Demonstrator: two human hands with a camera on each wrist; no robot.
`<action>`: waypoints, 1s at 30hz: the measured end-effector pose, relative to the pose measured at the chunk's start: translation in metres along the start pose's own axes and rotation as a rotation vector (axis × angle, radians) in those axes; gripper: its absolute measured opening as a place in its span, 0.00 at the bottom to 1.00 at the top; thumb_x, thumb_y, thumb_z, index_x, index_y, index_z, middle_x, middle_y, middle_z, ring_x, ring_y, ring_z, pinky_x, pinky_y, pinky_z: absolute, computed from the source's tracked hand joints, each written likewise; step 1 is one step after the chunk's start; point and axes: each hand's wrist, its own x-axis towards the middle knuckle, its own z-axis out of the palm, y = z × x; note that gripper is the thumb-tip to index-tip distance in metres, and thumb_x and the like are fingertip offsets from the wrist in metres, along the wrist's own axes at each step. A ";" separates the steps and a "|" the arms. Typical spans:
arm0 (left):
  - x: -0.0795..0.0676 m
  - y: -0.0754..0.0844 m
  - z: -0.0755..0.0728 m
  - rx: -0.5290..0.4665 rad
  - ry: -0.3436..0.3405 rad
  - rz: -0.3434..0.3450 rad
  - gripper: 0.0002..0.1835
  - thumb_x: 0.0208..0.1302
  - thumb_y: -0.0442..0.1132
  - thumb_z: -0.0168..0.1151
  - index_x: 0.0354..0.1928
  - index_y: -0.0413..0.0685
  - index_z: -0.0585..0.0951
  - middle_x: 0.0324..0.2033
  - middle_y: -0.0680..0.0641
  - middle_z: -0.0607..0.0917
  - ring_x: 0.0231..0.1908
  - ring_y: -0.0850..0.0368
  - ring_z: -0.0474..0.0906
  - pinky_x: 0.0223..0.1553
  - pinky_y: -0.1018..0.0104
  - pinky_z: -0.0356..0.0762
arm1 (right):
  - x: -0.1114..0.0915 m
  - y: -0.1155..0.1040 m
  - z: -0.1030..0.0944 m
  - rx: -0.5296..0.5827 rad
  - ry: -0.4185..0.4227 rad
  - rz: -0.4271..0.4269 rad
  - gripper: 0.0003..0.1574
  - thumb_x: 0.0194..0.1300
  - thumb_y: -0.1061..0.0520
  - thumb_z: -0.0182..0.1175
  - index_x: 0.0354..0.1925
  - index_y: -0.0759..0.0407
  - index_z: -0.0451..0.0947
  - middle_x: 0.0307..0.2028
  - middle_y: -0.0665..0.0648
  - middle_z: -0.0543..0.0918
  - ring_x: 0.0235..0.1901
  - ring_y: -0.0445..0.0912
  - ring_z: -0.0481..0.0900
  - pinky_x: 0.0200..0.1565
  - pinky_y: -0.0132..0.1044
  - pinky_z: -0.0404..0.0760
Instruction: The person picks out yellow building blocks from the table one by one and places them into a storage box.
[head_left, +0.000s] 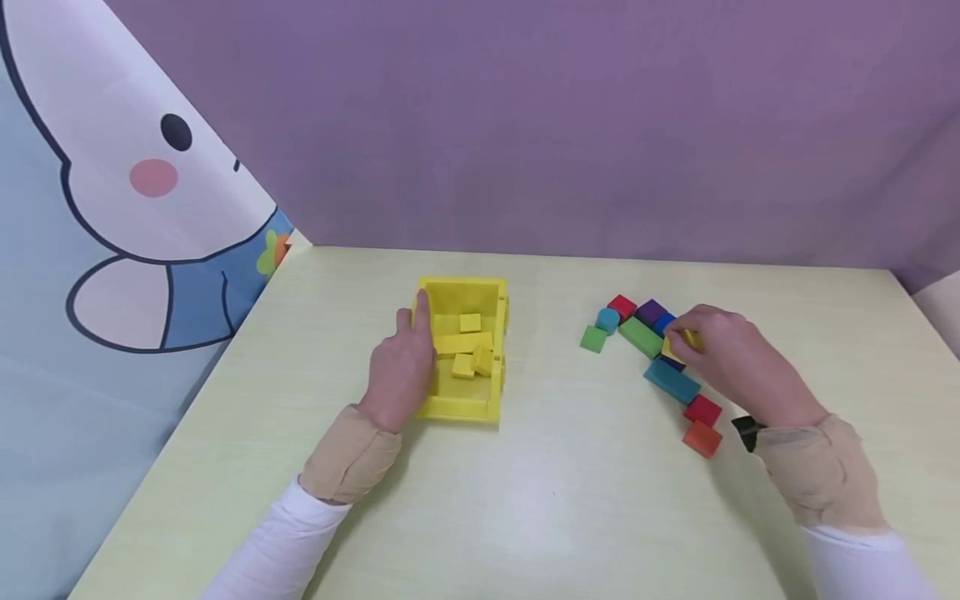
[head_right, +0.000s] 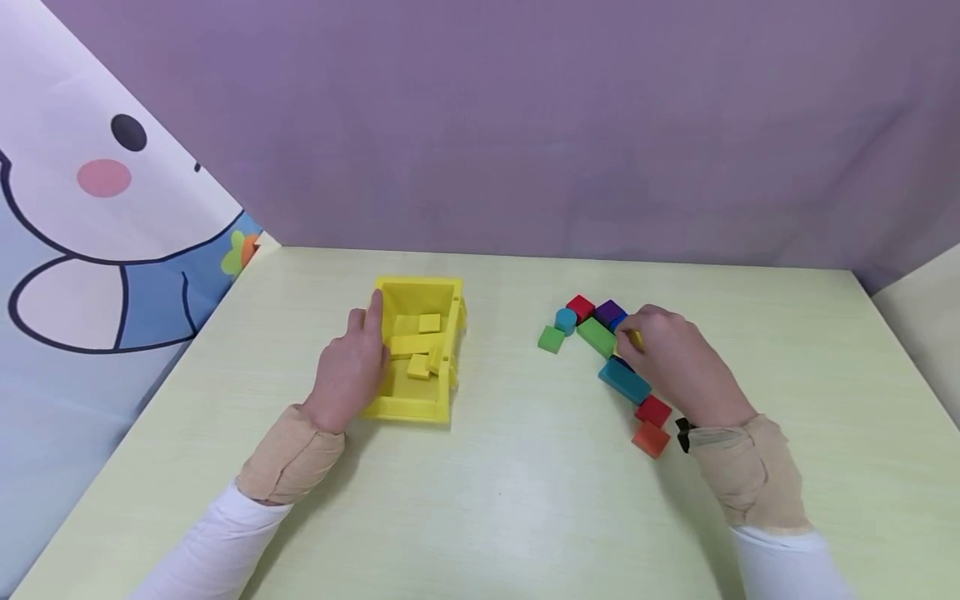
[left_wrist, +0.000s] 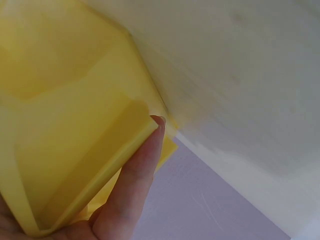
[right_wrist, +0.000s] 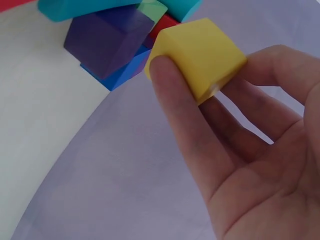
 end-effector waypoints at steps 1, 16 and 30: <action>0.000 0.000 0.000 0.004 0.003 0.001 0.35 0.62 0.29 0.60 0.71 0.29 0.61 0.44 0.29 0.78 0.10 0.54 0.66 0.11 0.60 0.73 | 0.001 -0.001 0.000 -0.001 -0.002 -0.002 0.10 0.66 0.63 0.61 0.43 0.68 0.85 0.38 0.63 0.83 0.31 0.49 0.77 0.37 0.46 0.85; -0.001 -0.001 -0.001 0.018 -0.004 -0.001 0.36 0.62 0.30 0.62 0.71 0.30 0.61 0.44 0.29 0.78 0.10 0.53 0.66 0.12 0.59 0.73 | 0.012 -0.020 0.002 0.031 -0.011 -0.026 0.11 0.67 0.62 0.59 0.43 0.66 0.85 0.35 0.58 0.82 0.30 0.48 0.74 0.30 0.34 0.75; -0.001 0.001 0.001 0.037 0.021 0.018 0.36 0.60 0.29 0.62 0.70 0.29 0.62 0.44 0.29 0.78 0.10 0.55 0.65 0.11 0.60 0.72 | 0.023 -0.042 0.003 0.091 0.017 -0.072 0.14 0.69 0.62 0.54 0.45 0.65 0.85 0.39 0.59 0.83 0.31 0.48 0.73 0.35 0.38 0.75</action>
